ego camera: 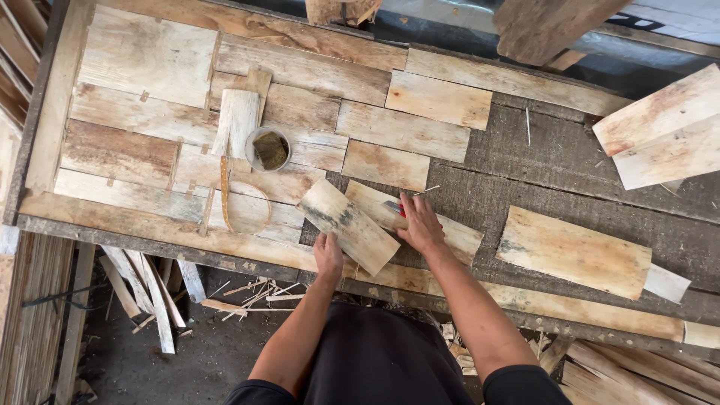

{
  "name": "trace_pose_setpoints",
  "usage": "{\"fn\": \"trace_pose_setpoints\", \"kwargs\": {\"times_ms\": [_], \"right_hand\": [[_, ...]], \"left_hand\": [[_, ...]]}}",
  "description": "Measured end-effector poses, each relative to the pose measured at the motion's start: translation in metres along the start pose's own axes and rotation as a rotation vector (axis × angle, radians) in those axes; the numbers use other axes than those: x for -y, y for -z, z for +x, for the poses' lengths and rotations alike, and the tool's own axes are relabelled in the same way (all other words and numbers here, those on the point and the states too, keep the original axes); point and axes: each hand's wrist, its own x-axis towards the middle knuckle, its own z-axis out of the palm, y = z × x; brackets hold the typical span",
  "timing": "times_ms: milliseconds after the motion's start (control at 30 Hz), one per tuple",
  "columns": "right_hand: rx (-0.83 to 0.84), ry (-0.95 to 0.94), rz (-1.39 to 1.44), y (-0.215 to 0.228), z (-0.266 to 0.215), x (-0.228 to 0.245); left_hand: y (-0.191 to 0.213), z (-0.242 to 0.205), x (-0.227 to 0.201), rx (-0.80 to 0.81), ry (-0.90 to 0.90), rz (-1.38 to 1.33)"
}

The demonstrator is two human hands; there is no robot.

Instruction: Cutting and fitting bark or wooden veneer panels on a layout table to construct a mosaic or wall panel design.

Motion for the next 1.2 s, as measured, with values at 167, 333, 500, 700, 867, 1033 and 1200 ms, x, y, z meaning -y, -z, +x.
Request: {"fn": "trace_pose_setpoints", "kwargs": {"times_ms": [167,333,500,700,867,1033,1200], "right_hand": [[-0.084,0.039,0.106,-0.007,0.005,-0.023],[-0.173,0.063,0.156,0.005,0.012,-0.051],[-0.545,-0.189,0.160,0.027,0.019,-0.092],[-0.335,-0.203,0.320,0.055,0.006,-0.072],[-0.116,-0.037,0.275,0.015,-0.007,-0.033],[-0.039,0.064,0.068,-0.001,-0.020,0.001],[-0.085,0.124,0.045,-0.022,-0.027,0.016]], "left_hand": [[-0.012,-0.004,-0.010,0.009,0.021,0.000],[-0.035,-0.012,-0.010,0.063,0.030,-0.014],[-0.060,-0.021,-0.013,0.192,0.241,-0.061],[-0.064,-0.015,0.011,0.276,0.137,0.153],[-0.057,-0.012,0.016,0.299,0.122,0.161],[-0.042,-0.007,0.022,0.309,0.215,0.080],[-0.022,-0.010,0.006,0.401,0.231,0.140]]}}
